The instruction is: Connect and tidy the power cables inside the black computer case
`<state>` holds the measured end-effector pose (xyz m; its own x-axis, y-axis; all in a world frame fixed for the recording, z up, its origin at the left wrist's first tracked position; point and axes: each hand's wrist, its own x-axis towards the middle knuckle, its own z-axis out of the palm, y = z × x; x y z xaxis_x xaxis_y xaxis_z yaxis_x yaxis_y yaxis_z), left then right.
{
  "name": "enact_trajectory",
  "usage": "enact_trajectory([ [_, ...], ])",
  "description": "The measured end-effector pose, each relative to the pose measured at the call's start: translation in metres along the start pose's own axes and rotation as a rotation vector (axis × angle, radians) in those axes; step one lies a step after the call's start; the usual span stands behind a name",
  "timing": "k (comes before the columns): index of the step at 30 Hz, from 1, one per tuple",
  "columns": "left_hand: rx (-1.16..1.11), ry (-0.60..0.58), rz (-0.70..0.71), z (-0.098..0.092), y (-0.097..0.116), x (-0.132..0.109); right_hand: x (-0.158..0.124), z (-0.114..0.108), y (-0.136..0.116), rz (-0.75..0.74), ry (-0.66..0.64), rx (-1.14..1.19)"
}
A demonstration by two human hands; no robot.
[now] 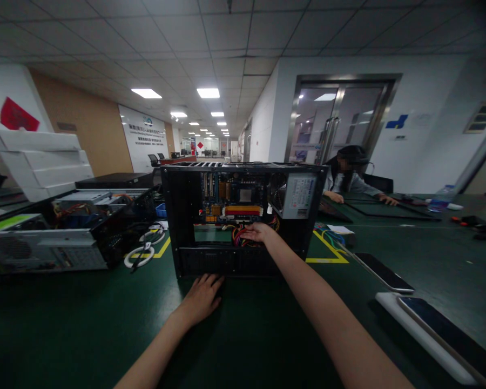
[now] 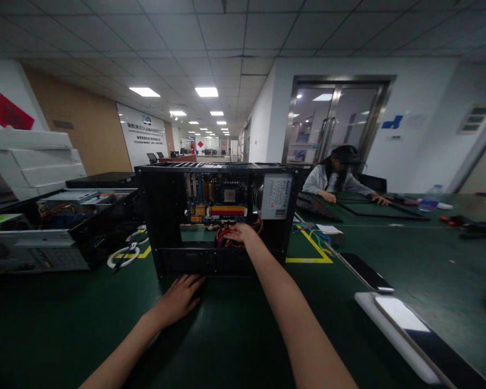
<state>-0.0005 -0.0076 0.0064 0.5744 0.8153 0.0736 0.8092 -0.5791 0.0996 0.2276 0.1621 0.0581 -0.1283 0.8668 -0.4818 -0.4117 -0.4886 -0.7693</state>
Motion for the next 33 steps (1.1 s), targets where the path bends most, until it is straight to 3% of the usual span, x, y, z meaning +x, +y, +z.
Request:
enact_trajectory([
  [11, 0.006, 0.017, 0.009, 0.001, 0.0, 0.0, 0.0, -0.003, -0.002, 0.016, -0.014, 0.075],
  [28, 0.007, -0.001, 0.0, 0.001, -0.001, 0.0, -0.016, 0.003, 0.0, 0.005, -0.053, -0.046],
  [33, 0.001, -0.005, -0.004, -0.002, 0.001, -0.001, -0.023, 0.004, 0.003, -0.01, -0.091, -0.185],
])
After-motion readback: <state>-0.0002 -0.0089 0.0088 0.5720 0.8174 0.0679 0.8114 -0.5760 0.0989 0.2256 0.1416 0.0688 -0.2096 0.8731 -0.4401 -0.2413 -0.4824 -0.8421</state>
